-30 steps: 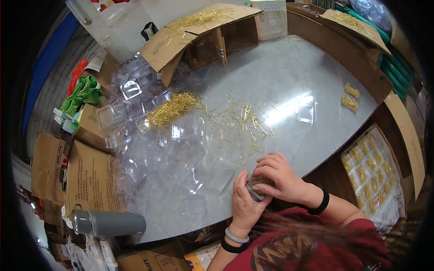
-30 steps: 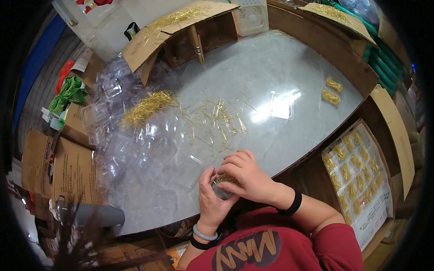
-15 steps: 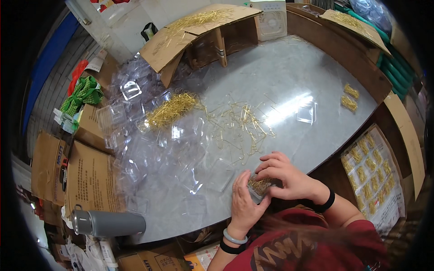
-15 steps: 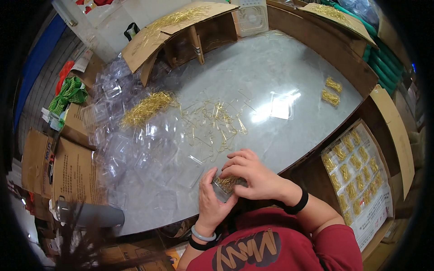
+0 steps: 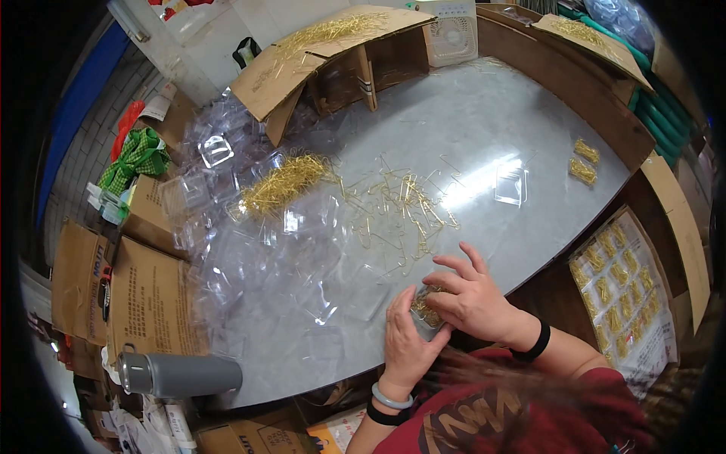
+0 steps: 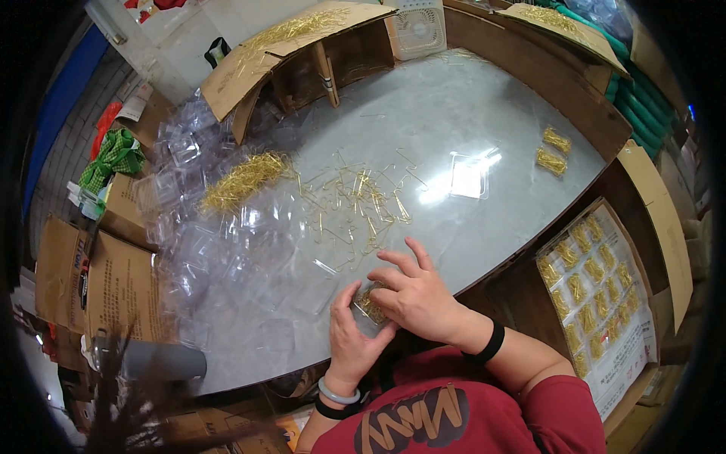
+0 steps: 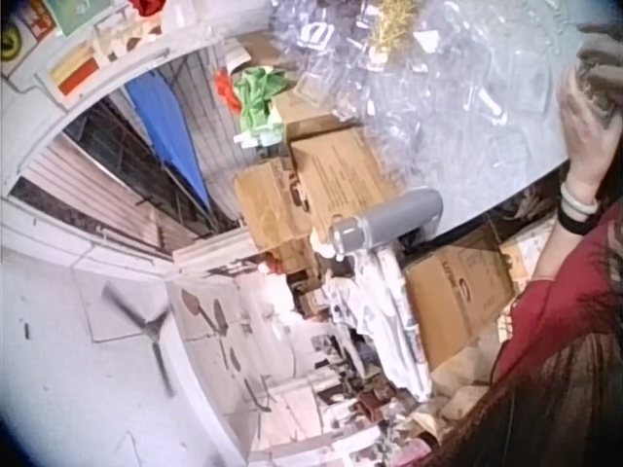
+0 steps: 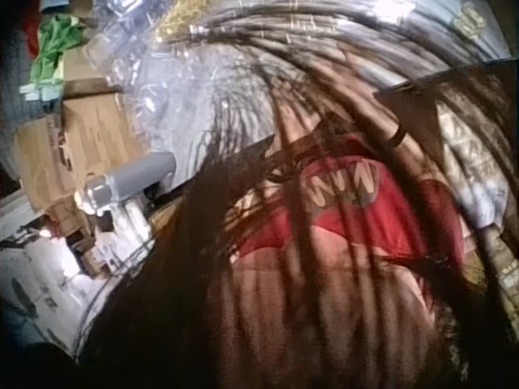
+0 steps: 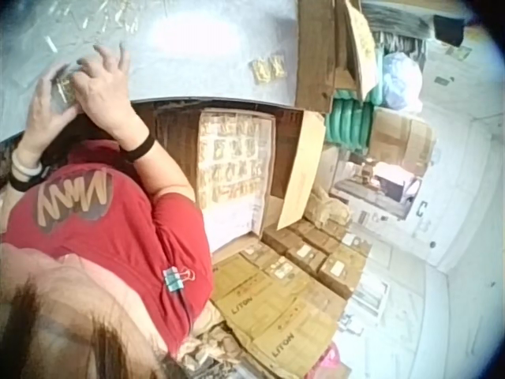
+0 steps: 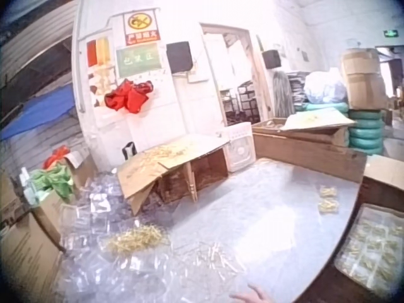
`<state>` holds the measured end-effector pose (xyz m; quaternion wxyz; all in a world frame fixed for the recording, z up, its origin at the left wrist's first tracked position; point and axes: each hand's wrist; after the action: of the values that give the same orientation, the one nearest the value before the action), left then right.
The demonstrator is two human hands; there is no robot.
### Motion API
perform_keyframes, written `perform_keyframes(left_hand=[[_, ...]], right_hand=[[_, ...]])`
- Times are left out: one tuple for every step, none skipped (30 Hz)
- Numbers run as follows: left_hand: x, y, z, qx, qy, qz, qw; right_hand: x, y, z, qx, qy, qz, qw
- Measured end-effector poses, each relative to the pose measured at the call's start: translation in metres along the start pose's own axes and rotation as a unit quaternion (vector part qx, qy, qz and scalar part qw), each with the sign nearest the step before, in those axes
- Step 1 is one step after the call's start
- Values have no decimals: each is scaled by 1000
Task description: The person is gathering gold-colored metallic wires/springs from a table and placing them into small plastic bags.
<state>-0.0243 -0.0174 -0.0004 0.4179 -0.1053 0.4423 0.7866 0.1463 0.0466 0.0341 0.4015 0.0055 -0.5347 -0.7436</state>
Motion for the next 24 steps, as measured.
perform_keyframes(left_hand=[[1,0,0,0,2,0,1000],[1,0,-1,-3,-1,0,1000],[1,-1,-1,-6,-4,1,1000],[1,-2,0,-8,-8,1,1000],[1,-2,0,-8,-8,0,1000],[1,-2,0,-8,-9,-1,1000],[1,-1,0,-9,-9,-1,1000],[1,0,0,-5,-5,-4,1000],[0,0,0,-1,-2,-6,1000],[0,1,-1,3,3,-8,1000],[0,1,-1,1,2,-6,1000],[0,1,0,-1,1,-4,1000],[0,0,0,-2,-2,-4,1000],[-1,0,1,0,-2,-6,1000],[-1,1,1,3,-2,-7,1000],[-1,2,2,4,-3,-7,1000],[-1,3,3,8,-11,-8,1000],[-2,4,4,11,-19,-10,1000],[-3,5,5,14,-26,-10,1000],[-2,8,5,21,-31,-26,999],[-1,11,6,29,-36,-41,998],[0,14,5,37,-41,-57,997],[2,15,3,31,-32,-95,994],[7,15,0,24,-24,-133,991]], right_hand=[[2,1,1,7,7,-18,1000],[4,3,3,11,-7,14,1000],[7,5,5,14,-21,45,999],[8,5,6,17,-37,75,996],[9,2,6,22,-38,82,996],[8,-4,6,26,-39,89,995],[8,-9,5,31,-39,96,994],[6,-11,5,23,-38,84,996],[4,-12,5,16,-36,72,997],[2,-14,5,10,-34,61,998],[1,-15,5,13,-34,59,998],[-1,-16,5,16,-34,56,998],[-2,-16,5,18,-35,52,998],[-2,-16,4,27,-39,59,997],[-1,-17,4,36,-43,65,996],[0,-17,5,43,-46,72,995],[0,-16,4,46,-39,63,996],[0,-15,3,49,-32,54,997],[-1,-15,2,53,-24,46,997],[-5,-14,0,56,-26,55,997],[-10,-13,-4,60,-27,64,996],[-13,-12,-6,64,-30,74,995],[-13,-9,-7,62,-26,63,996],[-11,-3,-7,59,-23,52,997]])
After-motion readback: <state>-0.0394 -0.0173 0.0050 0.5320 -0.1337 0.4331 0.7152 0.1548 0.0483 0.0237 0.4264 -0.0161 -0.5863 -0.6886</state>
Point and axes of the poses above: each hand's wrist, its own z-axis towards the middle knuckle, its own y-axis out of the back of the hand, x = y × z, and after that the axes turned 15 degrees about -y, right-handed
